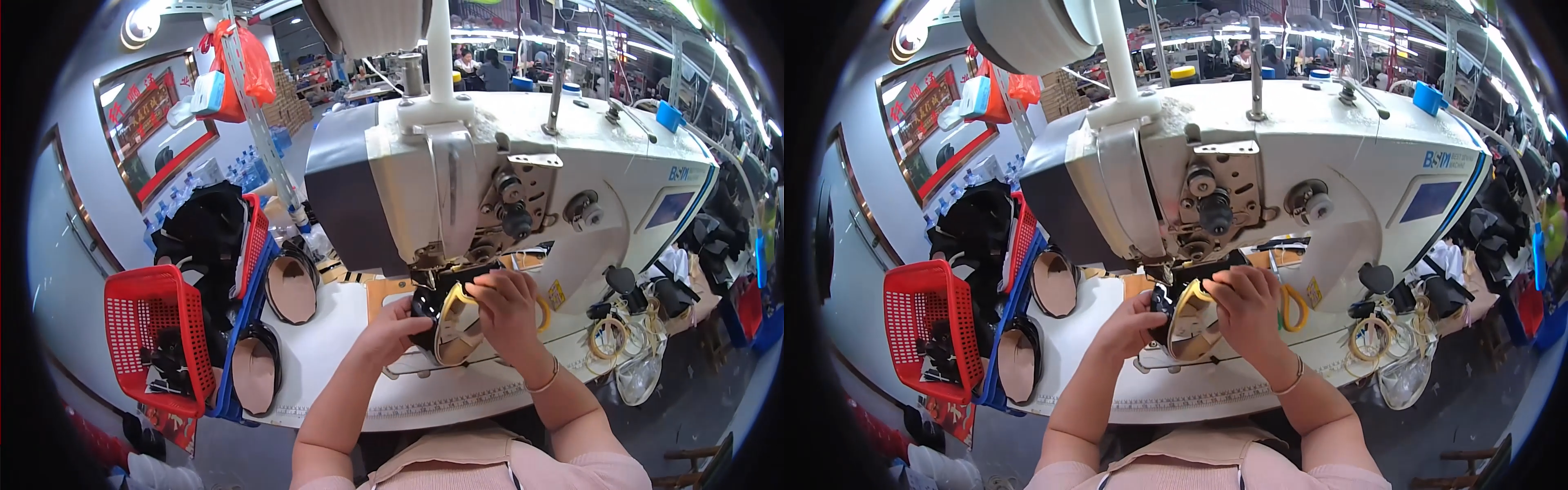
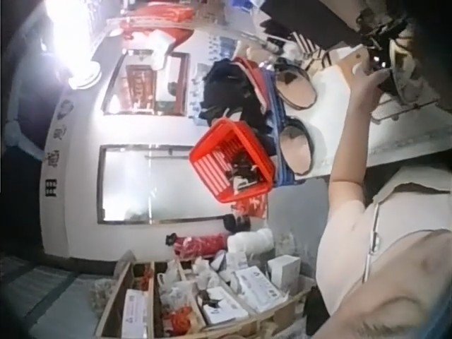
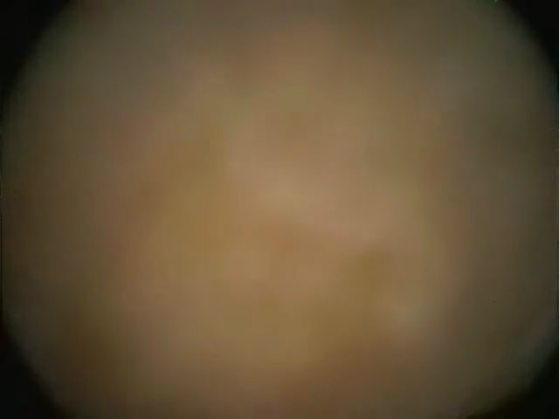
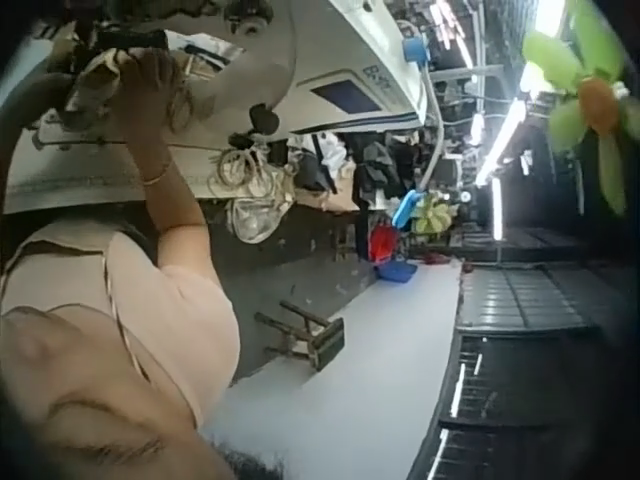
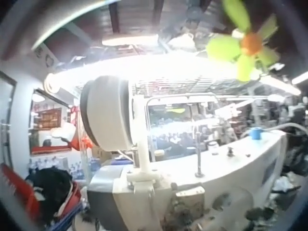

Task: Stitching various components of a shoe together using an industrial sewing machine.

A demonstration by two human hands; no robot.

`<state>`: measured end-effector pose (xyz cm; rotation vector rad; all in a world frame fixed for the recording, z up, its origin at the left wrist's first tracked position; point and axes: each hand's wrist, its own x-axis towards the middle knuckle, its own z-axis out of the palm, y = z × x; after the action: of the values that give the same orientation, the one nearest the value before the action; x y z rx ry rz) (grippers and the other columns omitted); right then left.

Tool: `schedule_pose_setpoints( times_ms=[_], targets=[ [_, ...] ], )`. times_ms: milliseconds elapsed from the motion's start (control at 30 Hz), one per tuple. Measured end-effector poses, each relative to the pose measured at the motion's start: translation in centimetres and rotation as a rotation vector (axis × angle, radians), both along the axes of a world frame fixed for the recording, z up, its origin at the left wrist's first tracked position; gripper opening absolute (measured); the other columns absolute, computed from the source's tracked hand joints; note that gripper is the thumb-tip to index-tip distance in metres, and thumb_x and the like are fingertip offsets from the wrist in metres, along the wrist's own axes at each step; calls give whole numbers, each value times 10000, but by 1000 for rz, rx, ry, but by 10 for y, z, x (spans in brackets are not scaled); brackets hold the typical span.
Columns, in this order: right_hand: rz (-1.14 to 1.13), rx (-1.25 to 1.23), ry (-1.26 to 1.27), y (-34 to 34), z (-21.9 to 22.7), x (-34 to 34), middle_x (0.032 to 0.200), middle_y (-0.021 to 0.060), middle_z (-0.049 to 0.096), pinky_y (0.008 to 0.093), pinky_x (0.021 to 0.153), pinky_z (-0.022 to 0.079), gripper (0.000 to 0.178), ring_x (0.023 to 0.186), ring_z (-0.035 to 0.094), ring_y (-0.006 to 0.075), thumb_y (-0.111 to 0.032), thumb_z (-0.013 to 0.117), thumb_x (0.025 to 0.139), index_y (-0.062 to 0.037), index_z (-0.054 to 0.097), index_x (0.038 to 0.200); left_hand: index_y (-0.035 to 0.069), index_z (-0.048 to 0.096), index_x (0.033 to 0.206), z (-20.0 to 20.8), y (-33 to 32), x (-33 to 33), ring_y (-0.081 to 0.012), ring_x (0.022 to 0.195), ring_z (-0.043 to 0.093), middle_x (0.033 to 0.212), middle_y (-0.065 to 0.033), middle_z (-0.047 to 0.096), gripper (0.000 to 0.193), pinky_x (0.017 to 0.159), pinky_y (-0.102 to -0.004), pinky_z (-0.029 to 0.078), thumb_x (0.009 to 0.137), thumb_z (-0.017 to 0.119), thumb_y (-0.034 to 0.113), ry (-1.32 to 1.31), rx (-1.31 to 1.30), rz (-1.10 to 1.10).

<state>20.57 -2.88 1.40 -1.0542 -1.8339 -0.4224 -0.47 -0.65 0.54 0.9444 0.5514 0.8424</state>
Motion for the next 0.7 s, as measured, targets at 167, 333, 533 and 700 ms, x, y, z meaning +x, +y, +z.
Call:
schedule_pose_setpoints(
  times_ms=[167, 333, 533, 700],
  targets=[
    [264, -222, 222, 67, 2, 14, 833, 140, 617, 416, 634, 440, 172, 690, 557, 338, -99, 620, 752, -4, 615, 895, -19, 514, 1095, 12, 20, 19, -139, 850, 594, 977, -69, 602, 378, 768, -274, 474, 742, 645, 19, 140, 85, 173],
    [127, -416, 295, 35, 1, 24, 806, 111, 641, 279, 677, 444, 182, 739, 588, 162, -108, 700, 720, 15, 636, 838, -8, 507, 1081, 4, 16, 25, -128, 899, 565, 993, -67, 595, 366, 813, -259, 432, 738, 634, -11, 117, 176, 429],
    [344, -448, 435, 30, 5, -22, 727, 82, 651, 247, 615, 457, 128, 646, 599, 122, -27, 674, 736, 0, 661, 860, -1, 509, 1061, 2, 21, 24, -127, 920, 557, 1000, -65, 589, 333, 827, -265, 426, 754, 637, 12, 69, 215, 391],
    [231, -595, 224, 36, 10, -22, 692, 126, 633, 316, 623, 458, 122, 608, 610, 229, -84, 654, 751, -1, 655, 840, 0, 517, 1057, 3, 22, 20, -133, 922, 557, 1000, -71, 590, 319, 837, -273, 428, 763, 637, 23, 81, 201, 332]
  ],
)
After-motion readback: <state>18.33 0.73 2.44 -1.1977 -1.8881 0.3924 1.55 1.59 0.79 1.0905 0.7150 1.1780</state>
